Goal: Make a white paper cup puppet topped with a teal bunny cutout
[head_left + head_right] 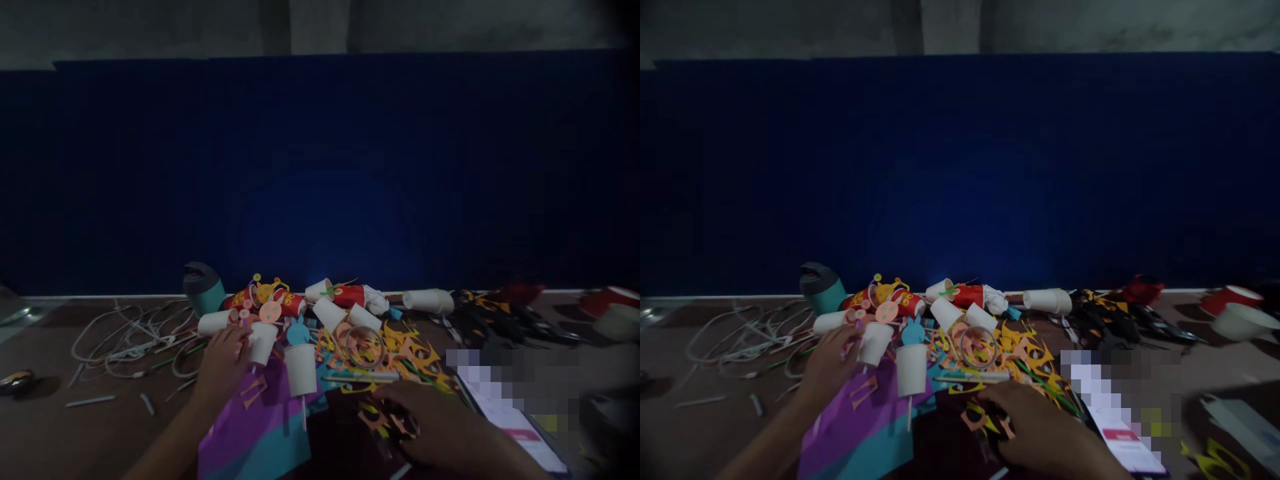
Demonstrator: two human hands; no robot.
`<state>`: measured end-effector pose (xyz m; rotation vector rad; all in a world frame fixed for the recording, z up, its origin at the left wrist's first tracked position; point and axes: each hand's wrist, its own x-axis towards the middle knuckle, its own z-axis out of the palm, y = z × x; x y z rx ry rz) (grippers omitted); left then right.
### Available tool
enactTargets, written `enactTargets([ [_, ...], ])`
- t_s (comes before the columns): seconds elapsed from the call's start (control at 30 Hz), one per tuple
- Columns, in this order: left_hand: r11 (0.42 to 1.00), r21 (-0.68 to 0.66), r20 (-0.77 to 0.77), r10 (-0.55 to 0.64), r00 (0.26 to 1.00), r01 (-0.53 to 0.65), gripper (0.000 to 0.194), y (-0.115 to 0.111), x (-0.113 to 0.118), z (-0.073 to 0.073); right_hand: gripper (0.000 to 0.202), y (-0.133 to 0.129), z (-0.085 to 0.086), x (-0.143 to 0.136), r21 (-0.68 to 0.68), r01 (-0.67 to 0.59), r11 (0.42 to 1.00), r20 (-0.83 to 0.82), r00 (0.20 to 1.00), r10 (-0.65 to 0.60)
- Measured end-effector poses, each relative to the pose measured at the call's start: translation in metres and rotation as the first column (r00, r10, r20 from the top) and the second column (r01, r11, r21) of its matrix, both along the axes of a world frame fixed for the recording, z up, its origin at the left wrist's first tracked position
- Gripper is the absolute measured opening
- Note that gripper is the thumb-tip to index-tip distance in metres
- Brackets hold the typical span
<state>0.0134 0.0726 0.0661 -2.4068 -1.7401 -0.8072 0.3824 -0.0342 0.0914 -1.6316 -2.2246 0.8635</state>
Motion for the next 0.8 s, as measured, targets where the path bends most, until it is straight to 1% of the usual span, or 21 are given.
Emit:
enactTargets([
  [0.03,0.997,-0.061,-0.077,0.051,0.996,-0.056,0.022,0.005,-0.01,0.0,0.048,0.003,0.006,0.001,-0.034,0.002,0.999,-0.029,1.0,-0.003],
  [0.07,0.987,-0.131,-0.157,0.075,0.985,-0.096,0.024,0.009,-0.018,-0.002,0.048,0.005,0.01,0.001,-0.069,0.001,0.998,-0.055,0.998,-0.005],
  [0.13,0.976,-0.167,-0.204,0.102,0.974,-0.138,0.028,0.012,-0.028,-0.005,0.052,0.011,0.014,0.0,-0.107,0.001,0.994,-0.083,0.997,-0.01],
  [0.23,0.968,-0.198,-0.239,0.108,0.965,-0.157,0.032,0.012,-0.031,-0.015,0.057,0.014,0.011,-0.002,-0.063,0.016,0.998,-0.043,0.999,-0.019],
  [0.33,0.961,-0.223,-0.262,0.104,0.959,-0.165,0.038,0.012,-0.03,-0.024,0.055,0.013,0.007,-0.007,-0.018,-0.003,1.0,0.0,1.0,0.003],
  [0.4,0.959,-0.225,-0.265,0.11,0.958,-0.173,0.04,0.013,-0.031,-0.027,0.053,0.01,0.007,-0.01,-0.03,-0.022,0.999,-0.022,1.0,0.021],
  [0.47,0.958,-0.226,-0.261,0.117,0.958,-0.179,0.04,0.014,-0.033,-0.028,0.058,0.006,0.007,-0.011,-0.047,-0.012,0.999,-0.067,0.998,0.009],
  [0.57,0.956,-0.226,-0.25,0.13,0.959,-0.188,0.036,0.016,-0.034,-0.023,0.068,0.005,0.006,-0.01,-0.104,-0.007,0.995,-0.135,0.991,-0.007],
  [0.6,0.958,-0.217,-0.241,0.136,0.961,-0.189,0.034,0.016,-0.032,-0.019,0.067,0.006,0.004,-0.009,-0.128,-0.015,0.992,-0.155,0.988,-0.005],
  [0.67,0.97,-0.161,-0.196,0.148,0.969,-0.181,0.031,0.016,-0.024,-0.01,0.057,0.012,0.001,-0.007,-0.168,-0.015,0.986,-0.201,0.979,-0.019],
  [0.73,0.992,-0.037,-0.105,0.114,0.988,-0.118,0.028,0.012,-0.008,0.001,0.043,0.022,-0.004,-0.004,-0.199,0.026,0.98,-0.276,0.958,-0.082],
  [0.77,0.998,0.008,-0.068,0.058,0.996,-0.058,0.026,0.008,0.003,0.007,0.037,0.028,-0.006,-0.002,-0.228,0.052,0.972,-0.324,0.938,-0.126],
  [0.8,0.999,0.015,-0.042,-0.032,0.999,0.033,0.023,0.004,0.016,0.012,0.033,0.034,-0.008,0.0,-0.269,0.071,0.96,-0.376,0.91,-0.173],
])
